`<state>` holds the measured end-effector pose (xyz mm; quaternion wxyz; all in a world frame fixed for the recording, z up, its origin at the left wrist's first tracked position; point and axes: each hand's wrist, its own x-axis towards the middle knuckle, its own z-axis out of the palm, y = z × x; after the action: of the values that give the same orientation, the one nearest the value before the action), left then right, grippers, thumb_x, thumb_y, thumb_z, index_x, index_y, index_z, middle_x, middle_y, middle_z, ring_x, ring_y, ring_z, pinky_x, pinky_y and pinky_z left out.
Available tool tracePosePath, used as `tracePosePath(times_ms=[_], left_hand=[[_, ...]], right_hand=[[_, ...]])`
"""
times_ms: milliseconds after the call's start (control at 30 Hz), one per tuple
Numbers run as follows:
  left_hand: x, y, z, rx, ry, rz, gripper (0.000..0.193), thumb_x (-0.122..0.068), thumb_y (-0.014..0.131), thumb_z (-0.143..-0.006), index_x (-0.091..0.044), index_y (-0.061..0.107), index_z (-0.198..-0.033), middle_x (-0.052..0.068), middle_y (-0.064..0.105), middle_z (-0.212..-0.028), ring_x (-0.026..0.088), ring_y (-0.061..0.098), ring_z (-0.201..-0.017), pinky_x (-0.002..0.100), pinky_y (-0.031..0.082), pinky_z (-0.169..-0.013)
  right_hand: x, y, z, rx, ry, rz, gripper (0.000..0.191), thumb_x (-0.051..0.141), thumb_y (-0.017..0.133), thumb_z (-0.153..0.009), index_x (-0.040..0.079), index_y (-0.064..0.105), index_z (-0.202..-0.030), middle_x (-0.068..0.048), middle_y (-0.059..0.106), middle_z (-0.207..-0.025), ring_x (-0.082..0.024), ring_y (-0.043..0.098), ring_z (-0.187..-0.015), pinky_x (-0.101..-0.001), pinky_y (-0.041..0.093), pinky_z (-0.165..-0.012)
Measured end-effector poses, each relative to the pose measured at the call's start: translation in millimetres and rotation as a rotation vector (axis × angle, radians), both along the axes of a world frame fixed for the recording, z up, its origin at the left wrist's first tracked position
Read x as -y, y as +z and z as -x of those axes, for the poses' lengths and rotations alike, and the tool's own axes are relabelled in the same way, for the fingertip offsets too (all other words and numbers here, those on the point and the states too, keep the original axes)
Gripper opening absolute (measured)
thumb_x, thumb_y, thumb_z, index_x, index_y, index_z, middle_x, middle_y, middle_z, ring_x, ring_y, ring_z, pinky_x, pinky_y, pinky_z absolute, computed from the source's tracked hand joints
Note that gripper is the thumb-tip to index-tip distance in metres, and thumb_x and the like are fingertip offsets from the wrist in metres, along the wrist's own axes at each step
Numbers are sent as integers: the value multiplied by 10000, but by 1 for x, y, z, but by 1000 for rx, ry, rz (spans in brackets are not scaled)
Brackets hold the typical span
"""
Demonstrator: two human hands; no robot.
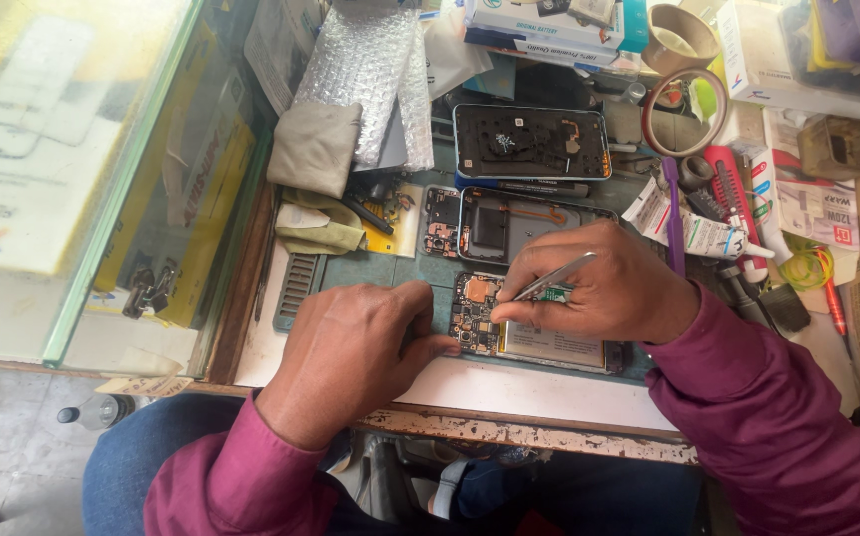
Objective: The person uses a purple plastic spudger and metal tweezers to carefully manipulate and adjust small components on the motherboard of a disassembled smartphone. The work is performed on a cluttered workbench with other phone parts and tools visible.
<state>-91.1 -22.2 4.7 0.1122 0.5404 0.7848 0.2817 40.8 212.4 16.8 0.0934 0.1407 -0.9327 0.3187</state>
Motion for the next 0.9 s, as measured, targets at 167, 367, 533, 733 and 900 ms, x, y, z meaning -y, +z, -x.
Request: tracePosePath(times_ms=[167,367,533,733,900], left_hand=[[0,-1,1,-3,-3,-8,360,-438,783,-815,-110,644,-762,78,707,-640,330,696,-614,466,499,-534],[0,-1,1,-4,-2,15,360,-442,782,-814,-113,643,-766,74,710,-639,333,697,-614,469,500,-532],[0,-1,1,-7,-4,2,359,-439,781,-809,-111,639,-765,73,709,-637,330,697,-613,467,501,-530],[0,0,1,-21,2,42,372,-455,783,-817,-113,643,-773,87,702,-635,333,693,-616,468,499,-539],[0,0,0,-2,-3,15,357,-441,778,-814,-113,644,-773,73,712,-643,324,700,-616,462,502,-532]], right_hand=[[1,2,0,7,9,0,197,257,828,-865,88,729,-892,-37,771,-842,-148,777,-730,-267,602,-610],[1,5,0,8,11,-29,185,227,833,-860,83,719,-874,-41,762,-828,-156,771,-724,-278,593,-604],[-2,7,-1,7,37,43,194,220,829,-874,73,705,-895,-41,761,-847,-145,773,-738,-273,608,-629],[0,4,0,10,38,9,191,220,829,-868,70,712,-889,-46,763,-843,-145,781,-748,-262,607,-624],[0,6,0,21,48,26,191,225,829,-869,75,711,-872,-42,763,-842,-141,777,-739,-260,605,-623]])
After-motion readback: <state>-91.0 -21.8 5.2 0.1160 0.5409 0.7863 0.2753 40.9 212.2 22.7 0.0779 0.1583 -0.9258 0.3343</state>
